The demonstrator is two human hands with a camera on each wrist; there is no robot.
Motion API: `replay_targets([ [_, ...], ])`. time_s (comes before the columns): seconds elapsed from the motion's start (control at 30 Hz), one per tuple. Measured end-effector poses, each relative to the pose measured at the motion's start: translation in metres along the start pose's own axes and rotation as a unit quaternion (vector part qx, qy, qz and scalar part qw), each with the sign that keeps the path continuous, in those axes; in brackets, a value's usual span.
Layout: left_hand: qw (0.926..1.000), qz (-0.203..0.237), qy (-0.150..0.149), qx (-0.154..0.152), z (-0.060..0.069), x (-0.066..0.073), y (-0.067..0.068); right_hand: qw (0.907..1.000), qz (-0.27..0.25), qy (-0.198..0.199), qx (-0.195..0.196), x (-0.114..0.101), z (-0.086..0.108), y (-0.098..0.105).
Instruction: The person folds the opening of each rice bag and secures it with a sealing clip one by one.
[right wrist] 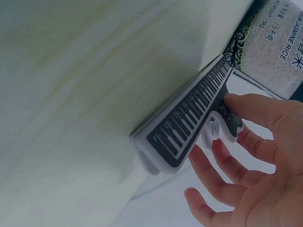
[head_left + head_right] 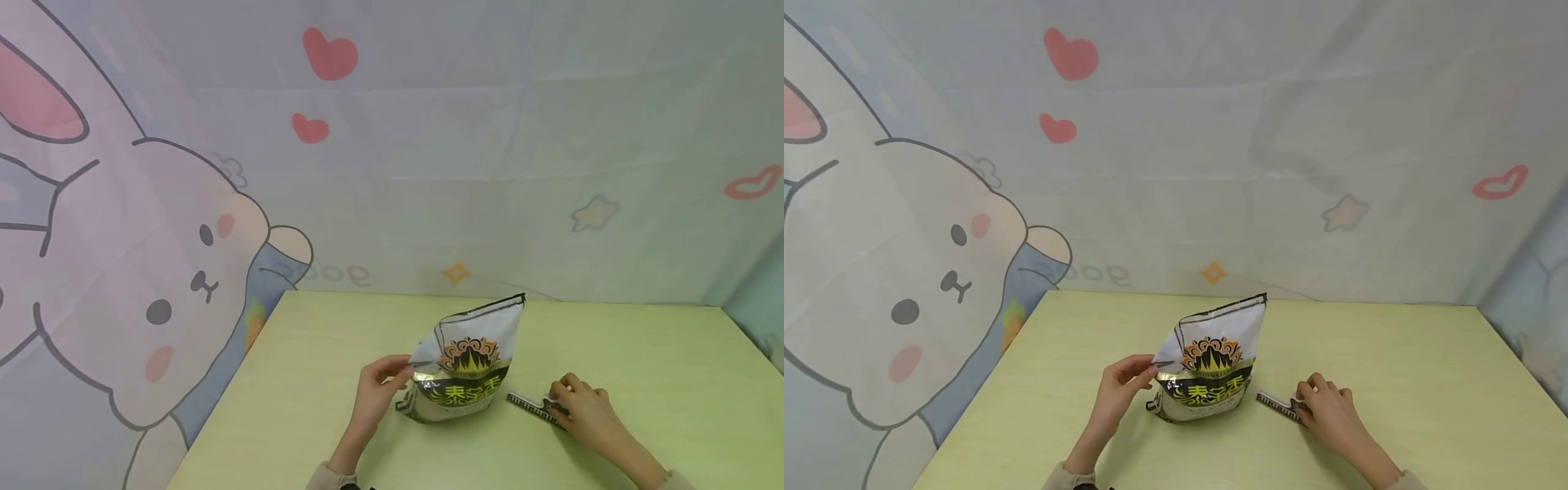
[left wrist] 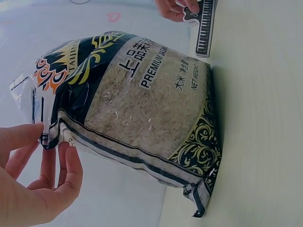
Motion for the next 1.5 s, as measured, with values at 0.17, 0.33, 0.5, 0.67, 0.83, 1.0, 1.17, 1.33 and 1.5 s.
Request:
replay_targets([
  [0.17,0.9999,-0.009,0.005,-0.002,0.003,0.013,-0.002,0.9998,-0.009,0.003,-0.018,0.000,-0.001,-0.003],
  [0.33,1.0000,-0.003,-0.001,-0.001,0.002,0.007,-0.001,0.9999,-0.005,0.016,-0.001,-0.002,0.000,-0.001],
  [0.5,1.0000,0.000,0.000,-0.002,0.001,0.004,-0.001,0.9992,0.000,0.033,0.022,-0.005,0.002,0.003],
  [0.67,1.0000,-0.008,0.001,-0.004,0.005,0.018,-0.003,0.9962,0.000,0.063,0.060,-0.010,0.006,0.009],
  [0.83,0.9999,-0.014,0.008,-0.003,0.006,0.022,-0.004,0.9945,-0.003,0.069,0.078,-0.008,0.009,0.014],
  [1.0,0.9998,-0.017,0.004,-0.003,0.006,0.022,-0.004,0.9933,-0.012,0.072,0.090,-0.004,0.011,0.020],
  [1.17,0.9998,-0.020,0.003,-0.006,0.006,0.023,-0.004,0.9906,-0.015,0.085,0.106,-0.004,0.013,0.024],
  [1.33,0.9997,-0.023,0.008,-0.007,0.006,0.023,-0.005,0.9923,-0.015,0.070,0.102,-0.003,0.013,0.027],
  [1.5,0.9996,-0.023,0.011,-0.006,0.007,0.023,-0.004,0.9927,-0.013,0.057,0.105,-0.002,0.013,0.033],
])
Point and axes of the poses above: each hand's wrist, its own z-axis away from the middle knuckle, its own y-axis out of the back of the hand, x = y × z, the point moved 9 cm from there along -z, towards the middle knuckle, and after that the axes turned 14 degrees about -x, right-handed, at the moved point
